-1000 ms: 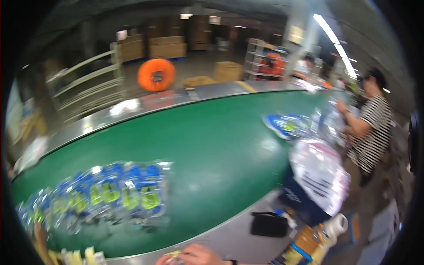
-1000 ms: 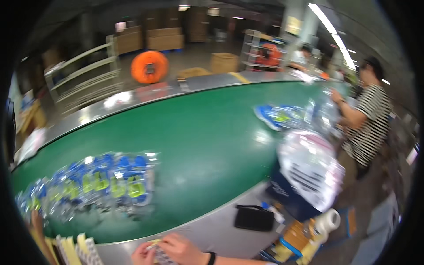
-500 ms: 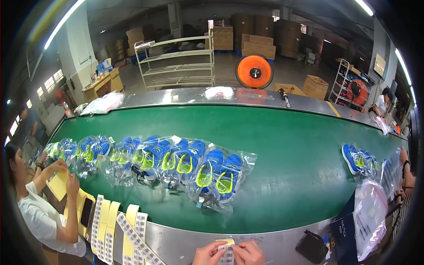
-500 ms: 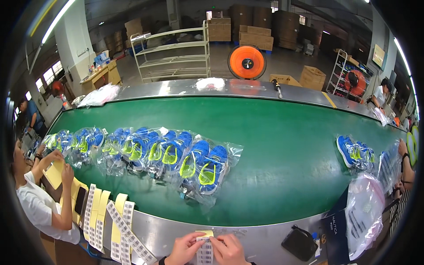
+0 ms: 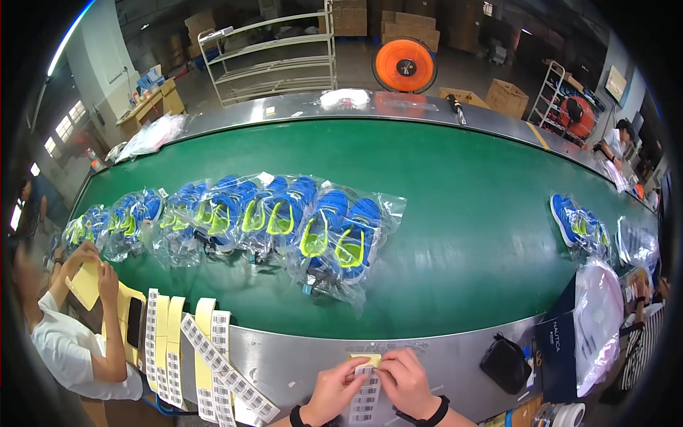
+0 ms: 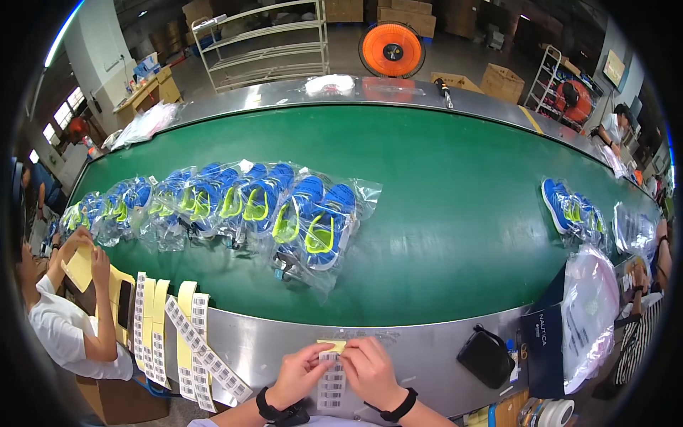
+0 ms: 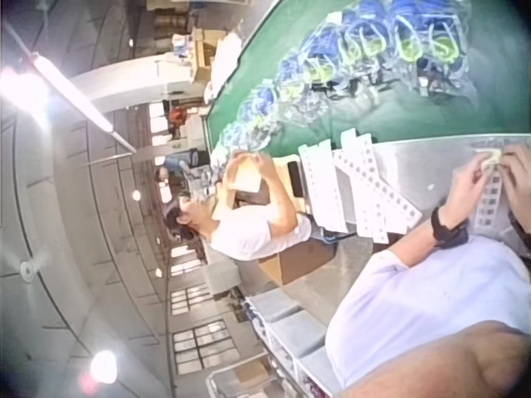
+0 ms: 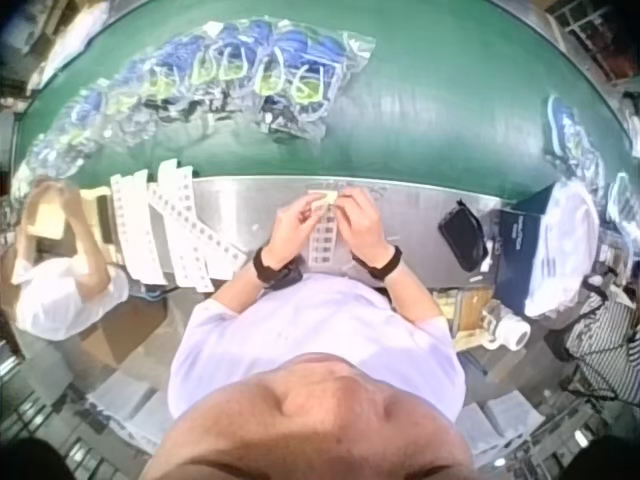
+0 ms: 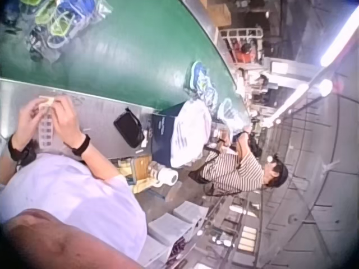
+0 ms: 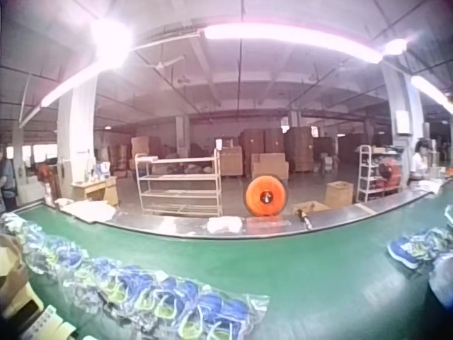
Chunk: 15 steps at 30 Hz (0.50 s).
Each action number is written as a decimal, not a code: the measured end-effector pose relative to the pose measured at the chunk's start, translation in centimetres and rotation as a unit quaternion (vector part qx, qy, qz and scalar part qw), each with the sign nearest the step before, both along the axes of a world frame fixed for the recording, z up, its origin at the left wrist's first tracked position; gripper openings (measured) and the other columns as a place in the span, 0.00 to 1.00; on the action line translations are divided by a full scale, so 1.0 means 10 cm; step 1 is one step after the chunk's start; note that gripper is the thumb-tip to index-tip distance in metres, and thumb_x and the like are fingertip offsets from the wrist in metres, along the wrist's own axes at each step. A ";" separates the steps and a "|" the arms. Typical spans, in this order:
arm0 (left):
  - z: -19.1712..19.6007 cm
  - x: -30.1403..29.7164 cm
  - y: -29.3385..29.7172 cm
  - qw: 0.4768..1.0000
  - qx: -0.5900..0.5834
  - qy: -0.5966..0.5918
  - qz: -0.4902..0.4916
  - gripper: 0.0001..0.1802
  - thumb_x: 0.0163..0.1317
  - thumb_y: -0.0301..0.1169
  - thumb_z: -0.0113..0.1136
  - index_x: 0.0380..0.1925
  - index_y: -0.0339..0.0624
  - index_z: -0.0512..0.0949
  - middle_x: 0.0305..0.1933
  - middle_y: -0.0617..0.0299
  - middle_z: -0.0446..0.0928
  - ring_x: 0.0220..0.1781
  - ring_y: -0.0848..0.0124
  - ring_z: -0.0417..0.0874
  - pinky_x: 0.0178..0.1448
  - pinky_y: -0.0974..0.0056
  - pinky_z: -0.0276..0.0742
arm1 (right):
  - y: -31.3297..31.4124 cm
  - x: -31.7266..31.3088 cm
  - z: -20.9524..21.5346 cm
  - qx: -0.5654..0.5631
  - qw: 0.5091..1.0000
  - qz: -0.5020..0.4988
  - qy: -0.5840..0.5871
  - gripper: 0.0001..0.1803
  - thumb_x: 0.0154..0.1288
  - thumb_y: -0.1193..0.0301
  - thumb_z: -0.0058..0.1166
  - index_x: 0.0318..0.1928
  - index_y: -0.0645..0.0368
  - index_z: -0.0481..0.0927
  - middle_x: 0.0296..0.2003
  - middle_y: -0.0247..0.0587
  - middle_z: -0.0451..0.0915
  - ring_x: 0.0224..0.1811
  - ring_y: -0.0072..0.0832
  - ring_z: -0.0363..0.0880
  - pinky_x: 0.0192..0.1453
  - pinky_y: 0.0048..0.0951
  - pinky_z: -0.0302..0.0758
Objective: Peel barcode sticker labels from a sheet and apply them to plastic bags containing manufactured shoes on a conveyor belt line.
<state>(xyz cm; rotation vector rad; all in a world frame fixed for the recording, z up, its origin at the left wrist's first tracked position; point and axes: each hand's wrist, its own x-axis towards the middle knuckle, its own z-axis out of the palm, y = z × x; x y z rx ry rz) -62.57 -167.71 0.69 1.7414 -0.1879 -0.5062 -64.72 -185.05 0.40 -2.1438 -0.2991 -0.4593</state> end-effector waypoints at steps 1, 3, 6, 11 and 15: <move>-0.01 0.01 -0.01 1.000 -0.001 0.011 -0.014 0.20 0.62 0.19 0.59 0.55 0.34 0.73 0.38 0.60 0.82 0.38 0.81 0.82 0.39 0.74 0.78 | -0.02 0.02 0.00 -0.012 1.000 -0.002 -0.001 0.07 0.50 0.82 0.61 0.31 0.65 0.77 0.34 0.43 0.76 0.34 0.41 0.74 0.39 0.36 0.72; -0.08 0.04 -0.01 0.999 -0.010 0.023 -0.031 0.23 0.62 0.20 0.59 0.58 0.36 0.71 0.40 0.58 0.82 0.41 0.77 0.83 0.41 0.72 0.78 | -0.05 0.05 -0.01 -0.035 0.999 -0.005 -0.003 0.07 0.50 0.82 0.61 0.31 0.64 0.76 0.34 0.44 0.76 0.35 0.42 0.75 0.40 0.37 0.73; -0.27 0.14 0.03 0.999 -0.036 0.025 -0.022 0.26 0.62 0.22 0.59 0.61 0.40 0.68 0.41 0.54 0.83 0.41 0.70 0.87 0.42 0.68 0.80 | -0.06 0.09 0.09 -0.035 0.999 0.030 -0.024 0.07 0.51 0.82 0.59 0.31 0.64 0.76 0.35 0.45 0.76 0.37 0.43 0.75 0.43 0.36 0.74; -0.43 0.33 0.16 0.999 0.004 0.025 0.044 0.26 0.62 0.23 0.59 0.61 0.36 0.66 0.43 0.51 0.84 0.41 0.70 0.87 0.43 0.68 0.79 | -0.52 0.70 0.43 0.041 0.999 0.021 -0.008 0.05 0.54 0.83 0.57 0.30 0.63 0.74 0.34 0.47 0.76 0.38 0.39 0.76 0.43 0.34 0.74; -0.58 0.30 0.13 0.995 -0.042 0.008 0.089 0.27 0.63 0.24 0.60 0.61 0.35 0.66 0.40 0.53 0.85 0.41 0.70 0.87 0.45 0.68 0.80 | -1.02 2.04 0.23 0.175 0.983 -0.032 -0.035 0.05 0.56 0.78 0.58 0.30 0.64 0.74 0.39 0.45 0.78 0.41 0.34 0.78 0.43 0.32 0.75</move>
